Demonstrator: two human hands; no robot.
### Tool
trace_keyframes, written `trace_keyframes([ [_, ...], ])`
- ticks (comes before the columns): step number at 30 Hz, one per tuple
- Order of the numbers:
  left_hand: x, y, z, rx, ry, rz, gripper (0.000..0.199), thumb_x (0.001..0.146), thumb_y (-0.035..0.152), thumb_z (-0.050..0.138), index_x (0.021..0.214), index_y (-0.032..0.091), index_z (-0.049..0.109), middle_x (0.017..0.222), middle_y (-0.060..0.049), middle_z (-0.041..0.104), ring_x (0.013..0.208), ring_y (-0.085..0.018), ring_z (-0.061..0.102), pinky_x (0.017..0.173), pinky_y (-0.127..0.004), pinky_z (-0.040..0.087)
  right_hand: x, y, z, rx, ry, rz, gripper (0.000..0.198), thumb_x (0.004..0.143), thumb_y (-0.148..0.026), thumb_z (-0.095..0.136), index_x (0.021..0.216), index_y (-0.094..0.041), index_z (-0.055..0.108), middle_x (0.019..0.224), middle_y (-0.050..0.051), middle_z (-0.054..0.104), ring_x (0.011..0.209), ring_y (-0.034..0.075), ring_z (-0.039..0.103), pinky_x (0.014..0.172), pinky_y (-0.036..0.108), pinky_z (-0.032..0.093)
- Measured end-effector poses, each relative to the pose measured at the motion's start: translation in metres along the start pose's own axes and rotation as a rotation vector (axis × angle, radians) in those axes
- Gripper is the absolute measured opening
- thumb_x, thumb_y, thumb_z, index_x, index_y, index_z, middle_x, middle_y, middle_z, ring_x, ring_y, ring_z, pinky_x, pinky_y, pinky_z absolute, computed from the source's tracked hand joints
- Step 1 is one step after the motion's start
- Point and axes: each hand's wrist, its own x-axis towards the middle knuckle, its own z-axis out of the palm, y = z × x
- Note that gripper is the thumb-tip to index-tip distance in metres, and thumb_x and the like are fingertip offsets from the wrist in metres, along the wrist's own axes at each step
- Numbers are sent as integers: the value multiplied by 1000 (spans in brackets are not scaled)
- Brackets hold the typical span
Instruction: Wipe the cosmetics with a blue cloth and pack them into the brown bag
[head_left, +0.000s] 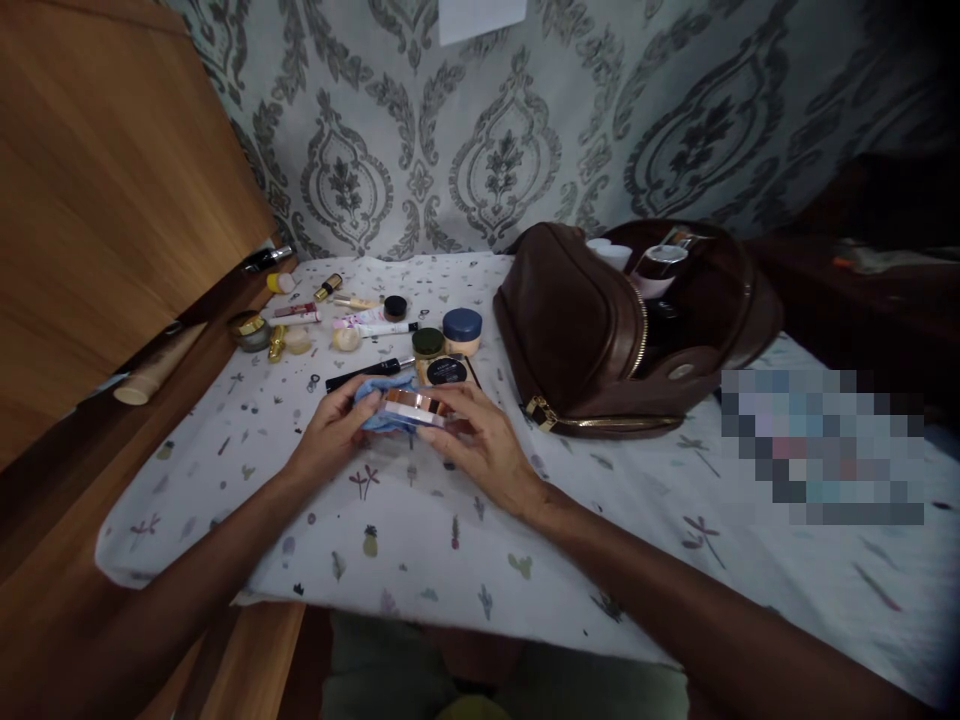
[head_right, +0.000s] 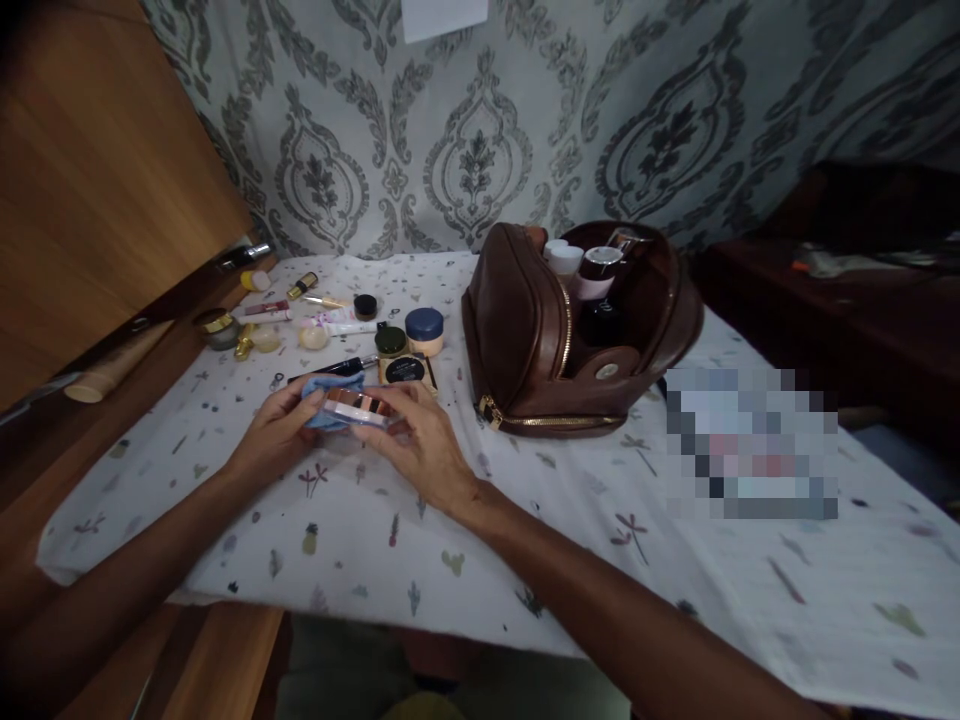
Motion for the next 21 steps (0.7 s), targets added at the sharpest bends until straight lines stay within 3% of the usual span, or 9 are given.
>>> trace_keyframes([
  [5, -3, 4, 2, 203, 56, 41, 35, 88, 44, 65, 114, 21, 68, 102, -4, 71, 86, -18, 66, 76, -31, 54, 0, 7, 5, -7, -22, -17, 31, 93, -34, 63, 120, -19, 64, 109, 9, 68, 96, 22, 63, 85, 38, 53],
  [10, -11, 11, 7, 577, -16, 371, 34, 98, 36, 51, 125, 20, 64, 120, -9, 65, 115, -23, 59, 103, -40, 46, 2, 11, 5, -137, 10, -14, 31, 87, -33, 71, 114, -17, 66, 107, 9, 70, 92, 21, 64, 81, 36, 52],
  [17, -17, 5, 9, 873, -93, 785, 43, 99, 19, 44, 141, 23, 52, 131, -14, 55, 124, -25, 52, 104, -46, 46, 3, 8, 3, -257, 11, 15, 33, 86, -45, 72, 107, -20, 67, 93, 6, 64, 88, 22, 60, 79, 38, 50],
  [21, -17, 6, 7, 942, -83, 803, 44, 99, 18, 45, 141, 23, 53, 127, -14, 57, 118, -25, 55, 99, -44, 49, 2, 11, 4, -242, -19, 20, 42, 79, -45, 78, 110, -20, 65, 98, 7, 62, 91, 23, 59, 81, 40, 51],
])
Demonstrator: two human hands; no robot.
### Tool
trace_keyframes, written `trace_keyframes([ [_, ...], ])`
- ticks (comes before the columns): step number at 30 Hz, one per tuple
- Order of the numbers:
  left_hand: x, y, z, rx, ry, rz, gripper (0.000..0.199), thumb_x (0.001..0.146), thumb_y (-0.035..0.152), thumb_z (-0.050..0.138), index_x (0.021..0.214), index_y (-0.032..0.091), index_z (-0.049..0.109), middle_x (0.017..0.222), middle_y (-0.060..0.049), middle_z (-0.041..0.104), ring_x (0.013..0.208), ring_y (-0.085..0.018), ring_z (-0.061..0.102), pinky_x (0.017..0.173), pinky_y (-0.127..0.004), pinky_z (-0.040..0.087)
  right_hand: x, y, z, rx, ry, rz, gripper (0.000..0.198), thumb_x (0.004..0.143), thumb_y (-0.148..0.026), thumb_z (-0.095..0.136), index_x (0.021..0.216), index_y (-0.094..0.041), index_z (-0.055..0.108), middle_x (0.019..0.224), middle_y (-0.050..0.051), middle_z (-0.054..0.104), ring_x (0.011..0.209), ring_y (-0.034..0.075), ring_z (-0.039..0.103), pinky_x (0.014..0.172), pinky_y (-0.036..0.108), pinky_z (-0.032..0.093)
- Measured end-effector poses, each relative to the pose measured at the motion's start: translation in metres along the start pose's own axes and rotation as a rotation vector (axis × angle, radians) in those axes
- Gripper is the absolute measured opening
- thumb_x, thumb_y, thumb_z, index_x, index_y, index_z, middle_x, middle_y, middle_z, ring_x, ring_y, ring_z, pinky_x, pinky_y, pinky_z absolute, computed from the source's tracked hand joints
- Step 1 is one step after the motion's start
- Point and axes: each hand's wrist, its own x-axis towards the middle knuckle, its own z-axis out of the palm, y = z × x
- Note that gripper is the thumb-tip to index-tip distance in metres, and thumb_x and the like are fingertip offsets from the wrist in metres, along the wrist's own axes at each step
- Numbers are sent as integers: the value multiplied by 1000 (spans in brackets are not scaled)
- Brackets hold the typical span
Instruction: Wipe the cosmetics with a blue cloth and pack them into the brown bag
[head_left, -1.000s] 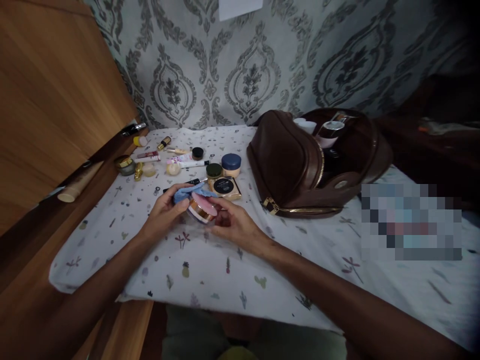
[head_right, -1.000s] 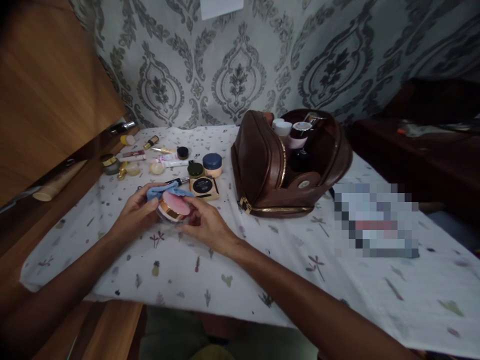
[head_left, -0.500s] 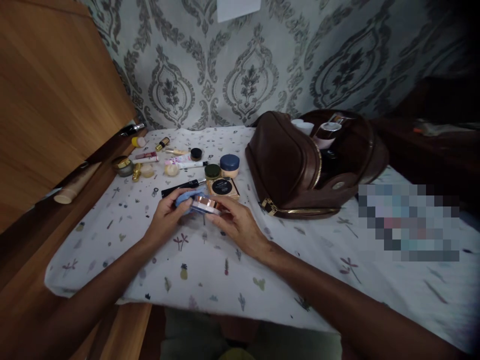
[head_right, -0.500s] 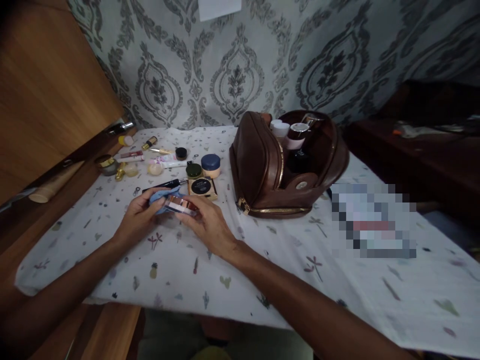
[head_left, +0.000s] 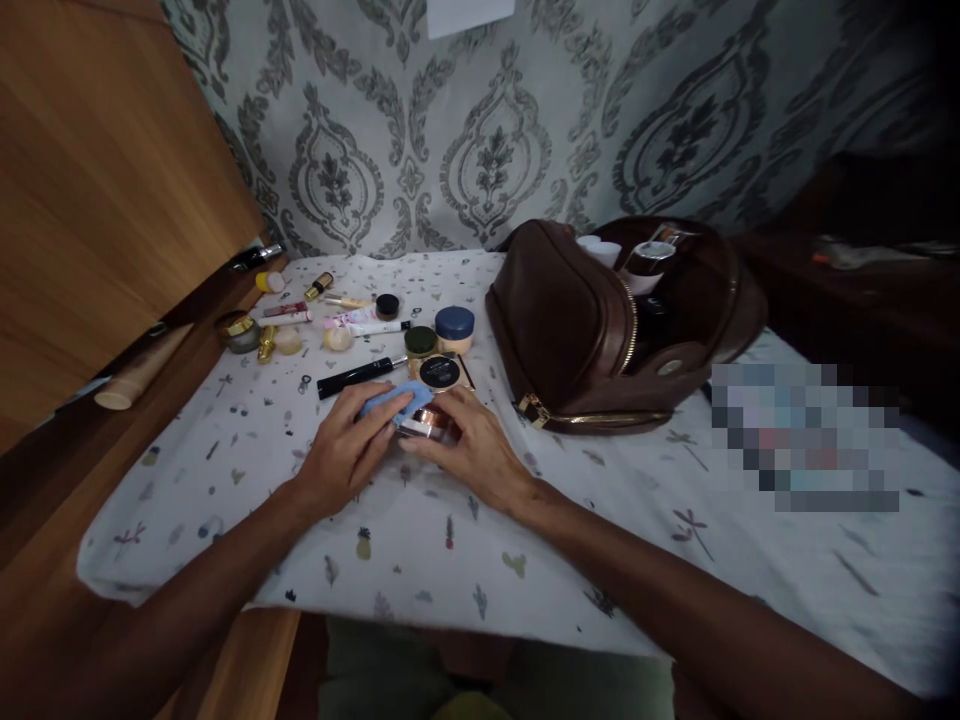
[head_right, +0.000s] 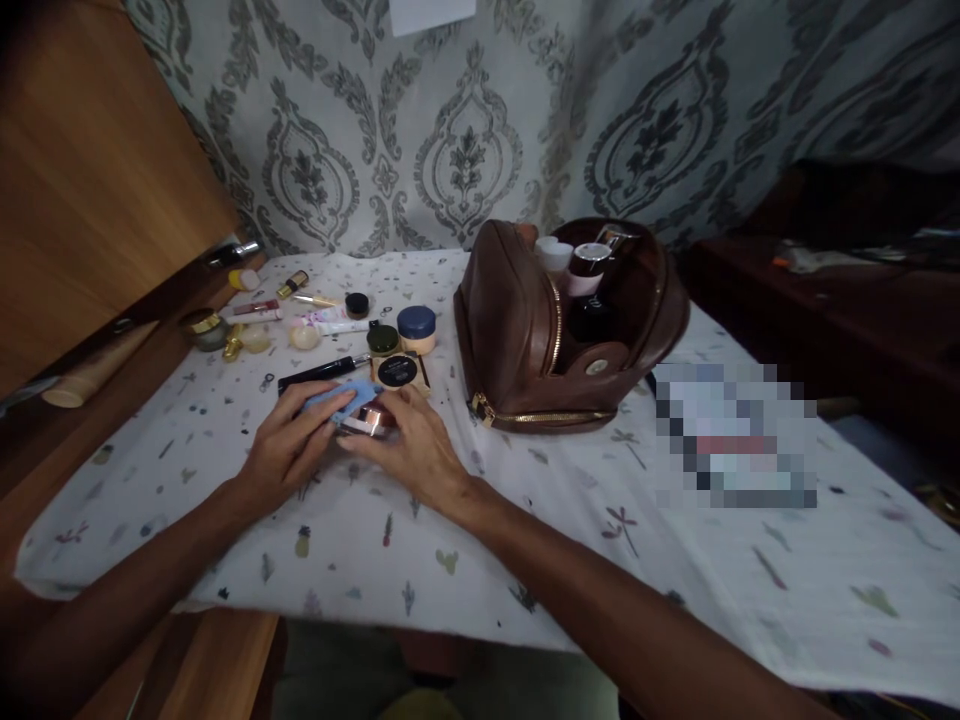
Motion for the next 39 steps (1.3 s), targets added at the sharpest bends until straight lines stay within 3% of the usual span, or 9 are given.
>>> trace_keyframes([
  [3, -1, -4, 0, -2, 23, -105, 41, 100, 22, 43, 140, 24, 55, 124, -12, 59, 114, -23, 58, 98, -42, 51, 1, 3, 1, 34, 3, -7, 47, 77, -29, 80, 119, -22, 61, 109, 7, 62, 99, 24, 59, 85, 40, 51],
  [7, -2, -8, 2, 14, 66, -151, 39, 101, 23, 43, 138, 26, 57, 121, -10, 60, 111, -21, 59, 96, -39, 52, 2, 4, 3, 38, 54, 32, 25, 80, -8, 66, 101, -20, 67, 94, 4, 61, 88, 20, 58, 77, 34, 50],
  [18, 0, 11, 3, 233, 32, 205, 48, 93, 14, 55, 140, 28, 54, 129, -13, 59, 122, -29, 53, 101, -51, 49, -3, -5, 0, -55, 90, -72, 5, 83, -20, 66, 88, -22, 66, 91, 5, 58, 88, 21, 57, 79, 35, 51],
  [22, 2, 10, 3, 244, 24, 163, 46, 92, 14, 57, 136, 28, 57, 129, -13, 57, 123, -30, 53, 101, -52, 48, 0, -2, 0, -64, 60, -65, 11, 82, -18, 65, 92, -22, 65, 95, 5, 59, 92, 22, 57, 81, 35, 50],
  [26, 5, 2, -1, 174, 30, 32, 38, 95, 12, 52, 130, 23, 61, 126, -14, 55, 118, -26, 55, 97, -44, 51, 3, 3, 2, -64, -3, -12, 25, 79, -8, 64, 101, -21, 63, 99, 6, 62, 96, 23, 57, 86, 37, 47],
  [32, 1, -4, -2, 59, 72, -87, 35, 97, 18, 48, 130, 23, 62, 122, -12, 57, 116, -23, 57, 95, -39, 50, 1, 2, -1, 31, 0, -25, 18, 87, -16, 63, 104, -20, 62, 100, 7, 64, 95, 22, 58, 82, 34, 47],
  [36, 0, -2, 1, 126, 38, -31, 42, 97, 16, 48, 138, 24, 56, 126, -14, 55, 116, -25, 56, 95, -42, 50, -2, -2, -3, 64, 8, -63, 16, 93, -24, 59, 108, -20, 59, 100, 7, 64, 92, 21, 60, 82, 33, 48],
  [39, 1, 2, 2, 201, 16, 121, 48, 94, 12, 50, 140, 27, 53, 133, -14, 51, 122, -29, 52, 99, -48, 48, -3, -2, -2, 50, 1, -100, 14, 92, -24, 61, 105, -19, 58, 98, 6, 63, 91, 21, 59, 83, 33, 49],
])
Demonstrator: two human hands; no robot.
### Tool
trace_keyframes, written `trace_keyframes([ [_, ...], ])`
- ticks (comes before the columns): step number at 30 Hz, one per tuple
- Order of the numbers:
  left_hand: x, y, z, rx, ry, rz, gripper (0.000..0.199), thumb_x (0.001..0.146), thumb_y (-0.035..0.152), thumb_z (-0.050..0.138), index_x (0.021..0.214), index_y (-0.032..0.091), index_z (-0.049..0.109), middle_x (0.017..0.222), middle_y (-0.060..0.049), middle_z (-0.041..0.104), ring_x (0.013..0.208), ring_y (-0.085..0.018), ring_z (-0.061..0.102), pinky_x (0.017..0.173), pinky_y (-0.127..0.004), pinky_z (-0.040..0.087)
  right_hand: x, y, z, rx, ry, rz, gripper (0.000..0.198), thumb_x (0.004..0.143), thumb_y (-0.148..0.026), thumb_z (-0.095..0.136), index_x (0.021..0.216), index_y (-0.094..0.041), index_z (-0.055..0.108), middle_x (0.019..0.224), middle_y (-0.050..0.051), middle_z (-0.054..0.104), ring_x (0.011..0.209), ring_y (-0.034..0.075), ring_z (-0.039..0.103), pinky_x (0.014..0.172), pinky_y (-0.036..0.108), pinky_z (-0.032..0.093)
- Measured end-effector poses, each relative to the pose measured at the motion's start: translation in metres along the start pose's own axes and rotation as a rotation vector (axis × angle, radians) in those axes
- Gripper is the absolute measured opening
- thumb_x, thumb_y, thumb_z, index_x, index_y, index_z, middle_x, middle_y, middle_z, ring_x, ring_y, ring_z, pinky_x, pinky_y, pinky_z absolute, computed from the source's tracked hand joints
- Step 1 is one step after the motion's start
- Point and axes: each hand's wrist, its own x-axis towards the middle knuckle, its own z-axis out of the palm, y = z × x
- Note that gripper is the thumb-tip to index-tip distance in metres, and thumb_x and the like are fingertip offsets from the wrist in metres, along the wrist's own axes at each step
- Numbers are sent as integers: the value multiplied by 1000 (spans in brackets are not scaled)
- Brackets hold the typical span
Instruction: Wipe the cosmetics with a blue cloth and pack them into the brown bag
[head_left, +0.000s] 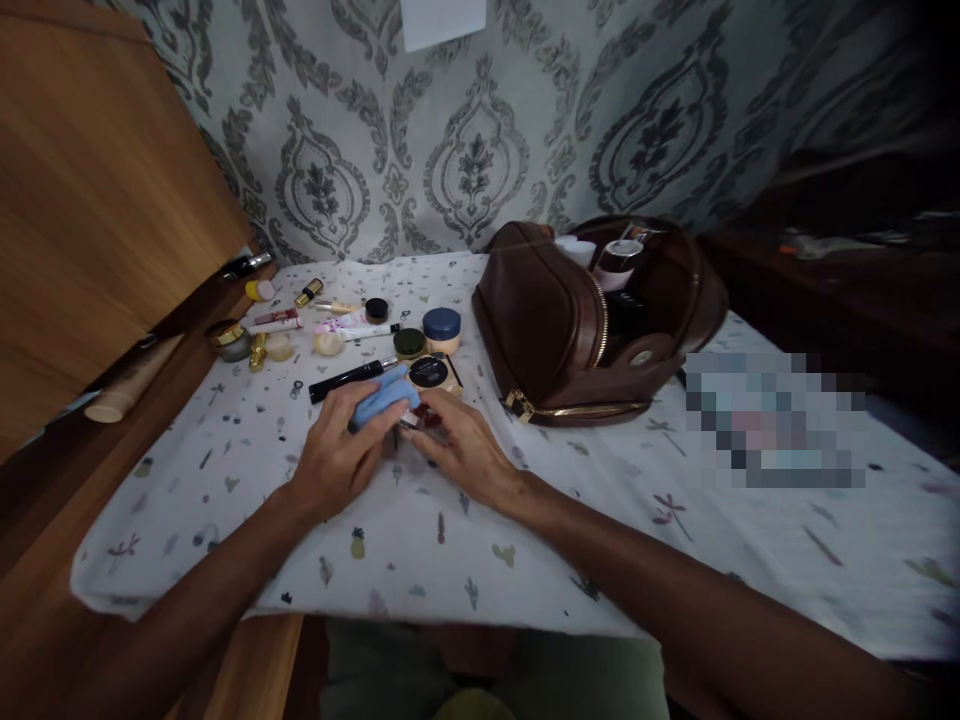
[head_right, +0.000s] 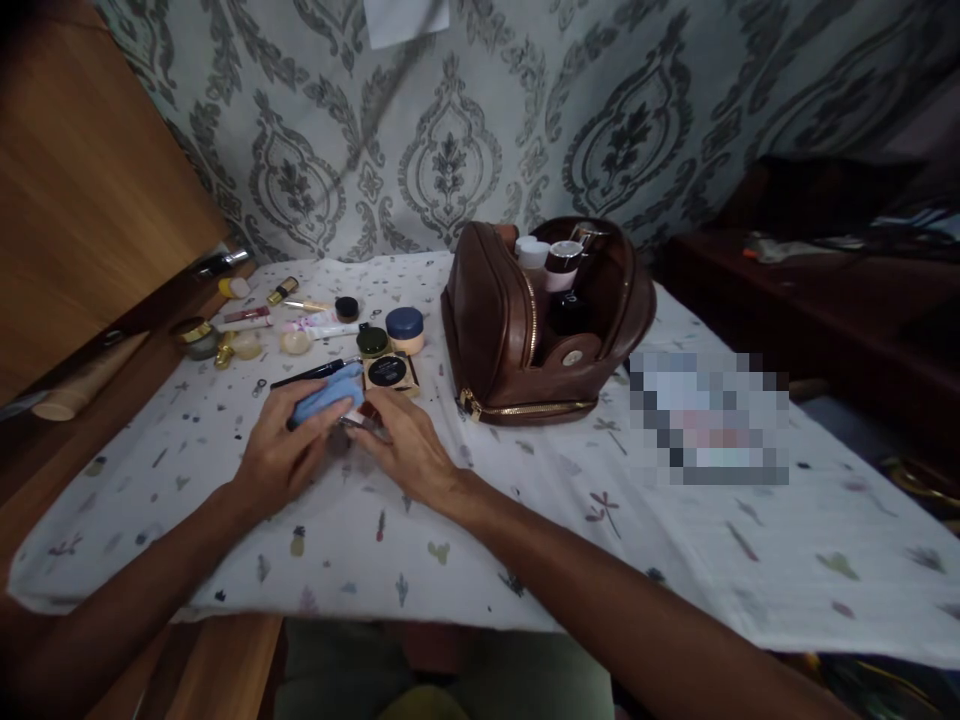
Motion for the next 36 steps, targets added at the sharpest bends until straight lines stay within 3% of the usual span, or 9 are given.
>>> trace_keyframes([
  [4, 1, 2, 0, 25, -30, 87, 52, 92, 11, 54, 139, 31, 52, 139, -13, 47, 131, -31, 46, 105, -54, 45, 1, 5, 2, 16, 1, -24, 19, 91, -28, 64, 107, -20, 59, 101, 7, 64, 94, 22, 59, 82, 35, 50],
  [9, -2, -5, 3, -57, -114, -161, 50, 93, 27, 60, 141, 28, 50, 140, -15, 45, 132, -32, 47, 104, -50, 47, 3, 8, 4, 101, 28, 25, 38, 82, -31, 74, 115, -19, 60, 102, 8, 65, 92, 23, 62, 79, 38, 54],
  [12, -2, -7, 6, -133, -140, -301, 62, 86, 41, 69, 142, 27, 46, 139, -14, 46, 133, -32, 47, 104, -48, 49, 4, 6, 4, 211, 9, 38, 40, 84, -24, 66, 123, -22, 57, 111, 8, 65, 99, 22, 63, 78, 36, 56],
  [19, 0, -7, 11, -232, -92, -349, 54, 88, 30, 67, 138, 25, 47, 134, -12, 53, 129, -28, 51, 107, -46, 46, 4, 2, 3, 302, -22, 100, 37, 86, -23, 59, 123, -22, 57, 105, 8, 65, 96, 22, 63, 76, 37, 57],
  [23, 0, -12, 7, -463, -92, -399, 58, 86, 40, 70, 139, 23, 50, 134, -11, 59, 123, -27, 57, 104, -43, 48, 4, -1, 0, 223, -15, 72, 42, 87, -30, 64, 127, -23, 55, 119, 11, 61, 107, 25, 60, 82, 42, 56],
  [27, -1, -18, 5, -661, -88, -481, 61, 85, 44, 71, 139, 25, 54, 143, -11, 57, 130, -27, 55, 109, -42, 45, 6, -1, -2, 303, -56, 95, 54, 86, -37, 67, 136, -26, 50, 128, 11, 60, 116, 26, 58, 87, 44, 55],
  [36, 1, -23, 4, -690, 14, -629, 33, 85, 44, 70, 107, 21, 77, 114, -8, 76, 107, -25, 70, 98, -37, 54, 6, 11, 1, 200, -38, 179, 68, 76, -32, 77, 138, -27, 50, 130, 11, 52, 94, 21, 60, 74, 40, 58],
])
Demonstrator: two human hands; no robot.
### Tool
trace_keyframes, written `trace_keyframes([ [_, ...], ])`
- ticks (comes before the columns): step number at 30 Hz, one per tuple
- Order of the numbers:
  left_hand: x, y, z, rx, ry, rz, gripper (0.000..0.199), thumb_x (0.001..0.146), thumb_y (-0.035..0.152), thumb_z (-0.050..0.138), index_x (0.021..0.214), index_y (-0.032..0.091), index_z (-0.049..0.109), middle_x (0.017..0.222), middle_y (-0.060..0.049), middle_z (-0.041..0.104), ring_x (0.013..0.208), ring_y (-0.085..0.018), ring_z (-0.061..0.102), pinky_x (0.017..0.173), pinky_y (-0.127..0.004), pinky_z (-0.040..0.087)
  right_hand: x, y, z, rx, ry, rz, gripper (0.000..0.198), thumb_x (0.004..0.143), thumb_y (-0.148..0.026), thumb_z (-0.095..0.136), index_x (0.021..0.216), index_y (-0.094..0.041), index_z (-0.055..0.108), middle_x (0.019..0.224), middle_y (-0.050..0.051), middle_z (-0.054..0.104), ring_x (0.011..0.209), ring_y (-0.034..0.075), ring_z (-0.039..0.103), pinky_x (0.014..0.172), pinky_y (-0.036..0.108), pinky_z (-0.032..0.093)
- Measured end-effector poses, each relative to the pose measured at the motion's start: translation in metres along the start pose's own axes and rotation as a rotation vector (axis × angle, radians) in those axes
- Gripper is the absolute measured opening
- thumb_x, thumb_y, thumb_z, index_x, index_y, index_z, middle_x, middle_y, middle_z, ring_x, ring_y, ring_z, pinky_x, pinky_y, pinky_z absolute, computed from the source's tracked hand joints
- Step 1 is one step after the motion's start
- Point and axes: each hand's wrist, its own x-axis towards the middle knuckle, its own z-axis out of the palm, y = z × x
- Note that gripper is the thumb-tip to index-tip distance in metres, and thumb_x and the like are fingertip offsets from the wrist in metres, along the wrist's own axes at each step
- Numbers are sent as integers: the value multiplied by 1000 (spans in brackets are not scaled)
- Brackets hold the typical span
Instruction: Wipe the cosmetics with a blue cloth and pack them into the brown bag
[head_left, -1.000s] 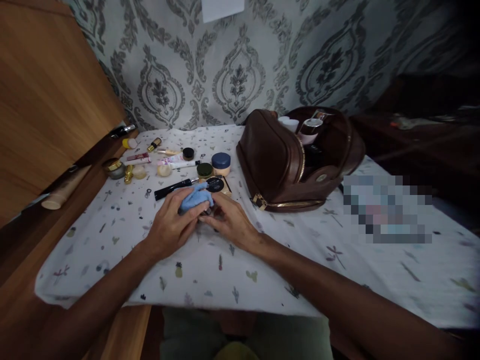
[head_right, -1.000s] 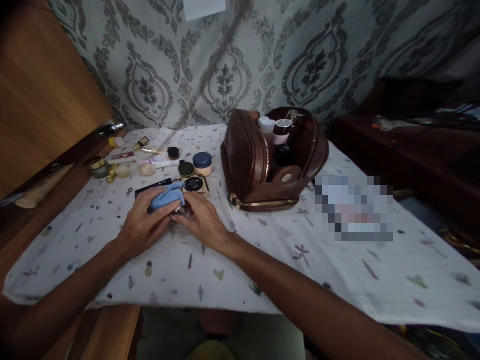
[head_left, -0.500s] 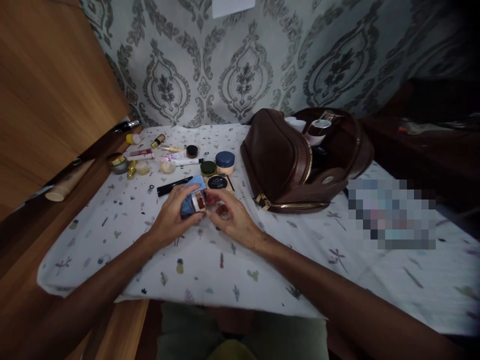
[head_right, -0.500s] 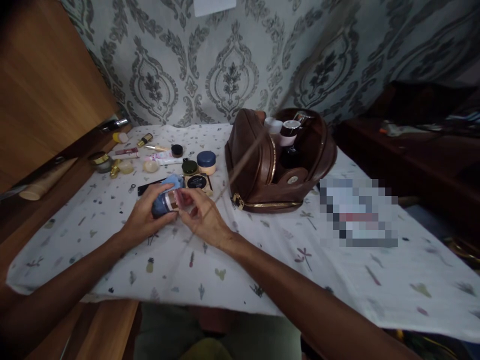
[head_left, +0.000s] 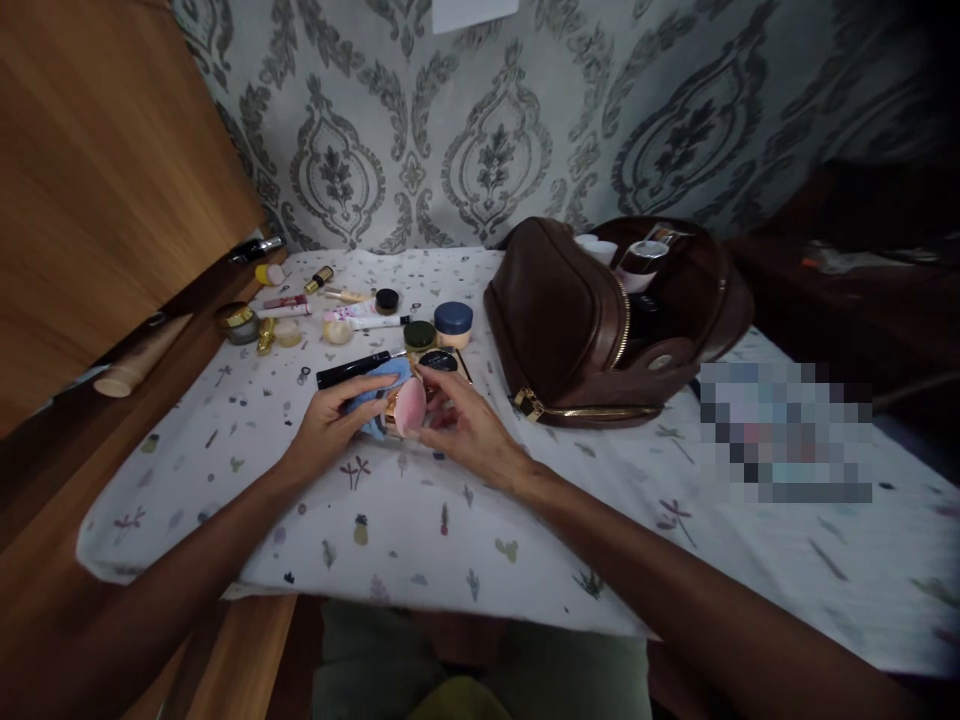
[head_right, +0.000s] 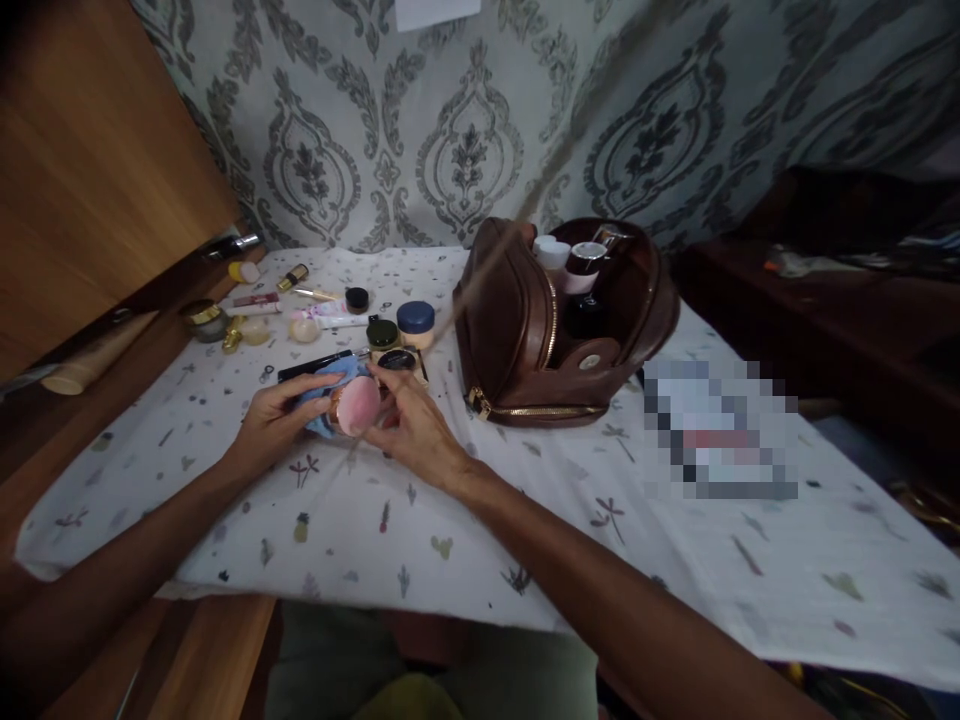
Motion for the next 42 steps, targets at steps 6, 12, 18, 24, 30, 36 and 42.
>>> trace_keyframes([
  [6, -3, 9, 5, 58, 71, 24, 33, 87, 40, 68, 113, 20, 73, 114, -7, 75, 102, -22, 70, 93, -33, 55, -4, -6, 2, -120, 10, -13, 71, 71, -37, 83, 134, -28, 52, 118, 9, 57, 94, 23, 60, 80, 43, 57],
  [12, -9, 14, 6, 73, -120, 88, 43, 95, 39, 56, 132, 18, 64, 135, -10, 65, 122, -24, 62, 105, -34, 48, -6, -4, 5, -145, 97, -41, 66, 71, -38, 82, 128, -25, 54, 118, 10, 59, 105, 28, 61, 87, 48, 56],
  [18, -8, 12, 4, 150, -190, 180, 39, 96, 33, 55, 132, 23, 64, 129, -8, 69, 113, -23, 68, 99, -35, 53, 1, -7, 6, 225, 164, 107, 61, 69, -46, 82, 117, -25, 51, 106, 6, 64, 92, 22, 64, 85, 42, 56],
  [24, -8, 5, 9, 139, -98, 162, 43, 92, 36, 63, 133, 23, 63, 132, -9, 67, 120, -24, 63, 105, -39, 49, 5, -6, 3, 377, 195, 168, 64, 67, -55, 82, 112, -27, 47, 115, 6, 62, 112, 24, 60, 100, 44, 50],
  [30, -9, 6, 9, 24, 25, 8, 48, 87, 43, 68, 128, 18, 65, 130, -10, 68, 116, -25, 65, 98, -34, 52, 5, -13, 2, 502, 54, 235, 75, 65, -48, 85, 125, -26, 46, 126, 8, 59, 119, 25, 59, 103, 43, 49],
  [36, -10, 14, 8, 40, 152, 78, 40, 85, 41, 72, 118, 19, 68, 116, -7, 72, 103, -21, 68, 88, -30, 55, 1, -16, 4, 439, -20, 258, 68, 62, -37, 86, 114, -26, 43, 115, 7, 63, 107, 24, 65, 95, 44, 53],
  [42, -12, 22, 8, 125, 73, 232, 32, 92, 34, 63, 122, 22, 67, 118, -8, 71, 105, -20, 67, 88, -30, 55, -1, -22, 4, 426, -117, 239, 75, 64, -41, 86, 125, -27, 45, 117, 6, 64, 110, 25, 64, 98, 46, 50],
])
